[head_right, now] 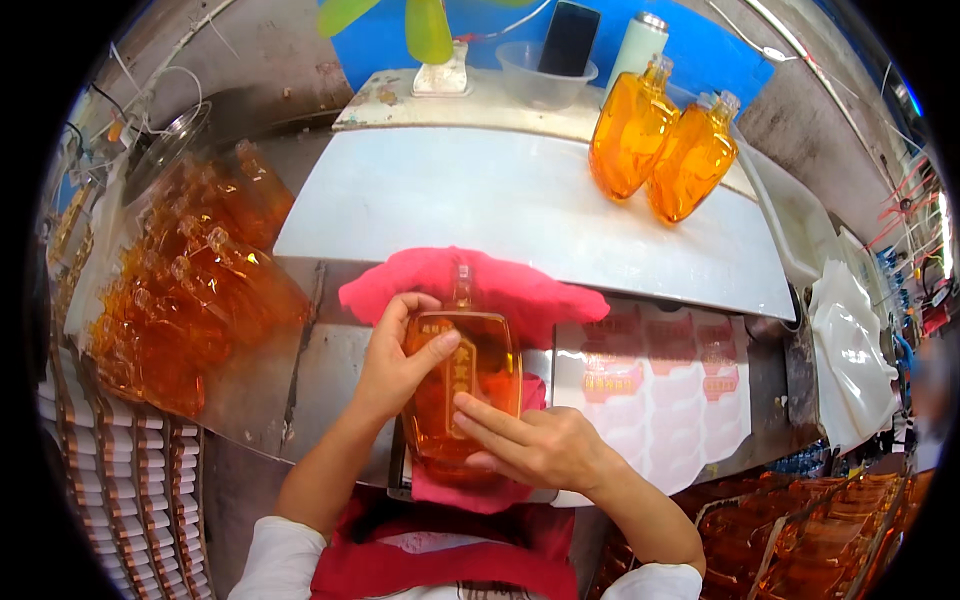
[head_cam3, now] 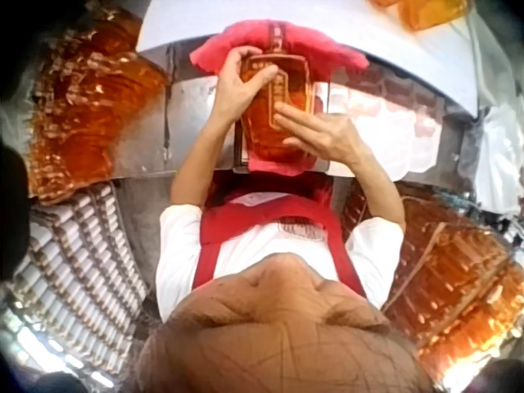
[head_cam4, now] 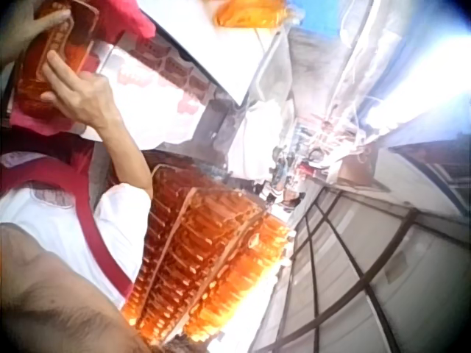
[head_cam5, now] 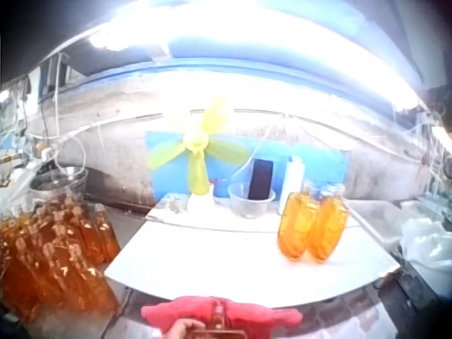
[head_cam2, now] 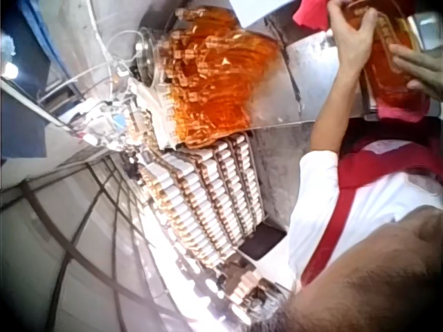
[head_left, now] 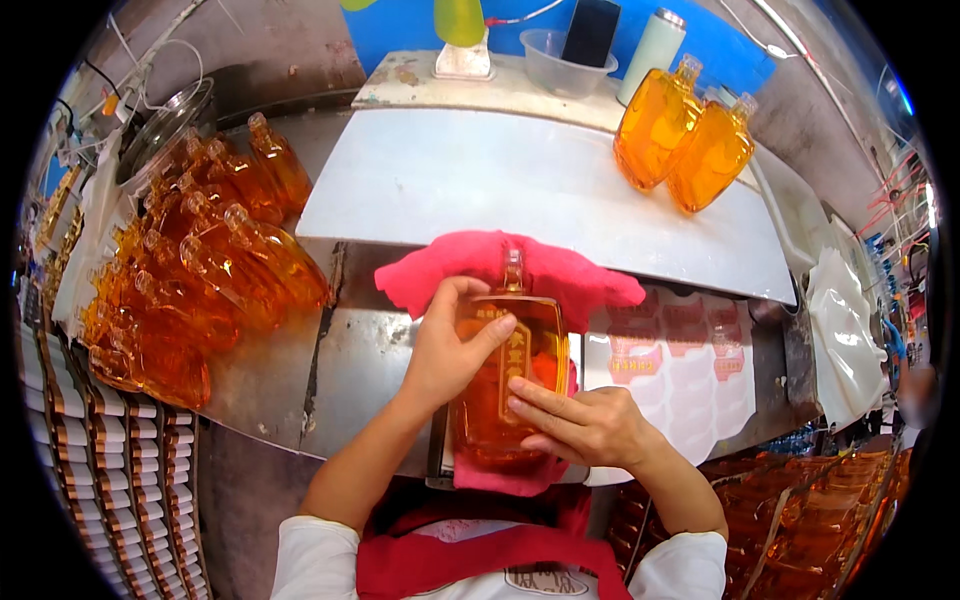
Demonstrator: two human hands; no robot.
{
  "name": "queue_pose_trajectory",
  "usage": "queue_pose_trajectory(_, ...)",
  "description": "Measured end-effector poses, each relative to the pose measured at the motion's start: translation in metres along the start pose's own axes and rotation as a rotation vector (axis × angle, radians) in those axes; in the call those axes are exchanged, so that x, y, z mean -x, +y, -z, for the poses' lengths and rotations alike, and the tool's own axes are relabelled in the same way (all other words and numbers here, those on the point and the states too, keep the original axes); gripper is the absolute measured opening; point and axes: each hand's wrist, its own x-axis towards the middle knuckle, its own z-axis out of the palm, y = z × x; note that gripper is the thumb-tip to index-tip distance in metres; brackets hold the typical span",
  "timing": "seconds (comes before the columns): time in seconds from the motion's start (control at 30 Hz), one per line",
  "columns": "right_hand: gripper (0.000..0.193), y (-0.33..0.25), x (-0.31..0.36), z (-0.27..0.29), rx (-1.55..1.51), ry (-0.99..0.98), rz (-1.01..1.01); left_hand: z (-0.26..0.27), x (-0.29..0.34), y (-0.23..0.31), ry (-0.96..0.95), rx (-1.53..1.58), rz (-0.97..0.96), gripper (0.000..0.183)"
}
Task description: The person applies labels to amber-colored plastic bottles filled with liquid. They pick up a bottle, place it on a pink cloth, apply a label from a sheet, smooth it down, and then move the bottle to a finished pile on the right.
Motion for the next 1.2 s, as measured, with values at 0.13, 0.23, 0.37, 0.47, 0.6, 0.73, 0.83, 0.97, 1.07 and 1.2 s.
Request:
queue_pose_trajectory(0.13,0.045,-0.017,0.021,-0.007,-0.229,0.119,-0.032,0.001,-0.003,-0.007,0.003,-0.022,0.018,0.038)
queue_pose_trajectory(0.23,0.045,-0.020,0.026,-0.012,-0.347,0.292,-0.274,0.000,0.000,0.003,-0.005,0.004,0.029,0.039)
queue_pose_trajectory(0.37,0.062,-0.025,0.005,-0.017,-0.540,0.368,-0.846,0.009,0.029,0.018,-0.079,0.053,0.052,0.068)
queue_pose_trajectory(0.47,0.076,-0.020,0.000,-0.030,-0.728,0.389,-0.928,0.016,0.038,0.026,-0.218,-0.489,-0.310,0.068)
queue_pose_trajectory(0.6,0.079,-0.021,-0.005,-0.039,-1.040,0.451,-0.963,0.016,0.046,0.031,-0.332,-0.528,-0.218,0.061)
queue_pose_trajectory(0.73,0.080,-0.015,0.004,-0.052,-1.000,0.437,-0.957,0.016,0.046,0.029,-0.315,-0.520,-0.223,0.061)
queue_pose_trajectory(0.83,0.079,-0.014,0.004,-0.052,-0.989,0.438,-0.933,0.016,0.045,0.028,-0.312,-0.512,-0.234,0.061)
queue_pose_trajectory(0.97,0.078,-0.026,-0.007,-0.029,-1.218,0.452,-0.986,0.022,0.048,0.024,-0.277,-0.447,-0.236,0.063)
queue_pose_trajectory(1.07,0.080,-0.020,0.002,-0.044,-1.047,0.431,-0.948,0.016,0.048,0.030,-0.282,-0.508,-0.239,0.066)
queue_pose_trajectory(1.2,0.081,-0.019,0.003,-0.046,-1.063,0.436,-0.944,0.014,0.049,0.032,-0.273,-0.507,-0.201,0.070)
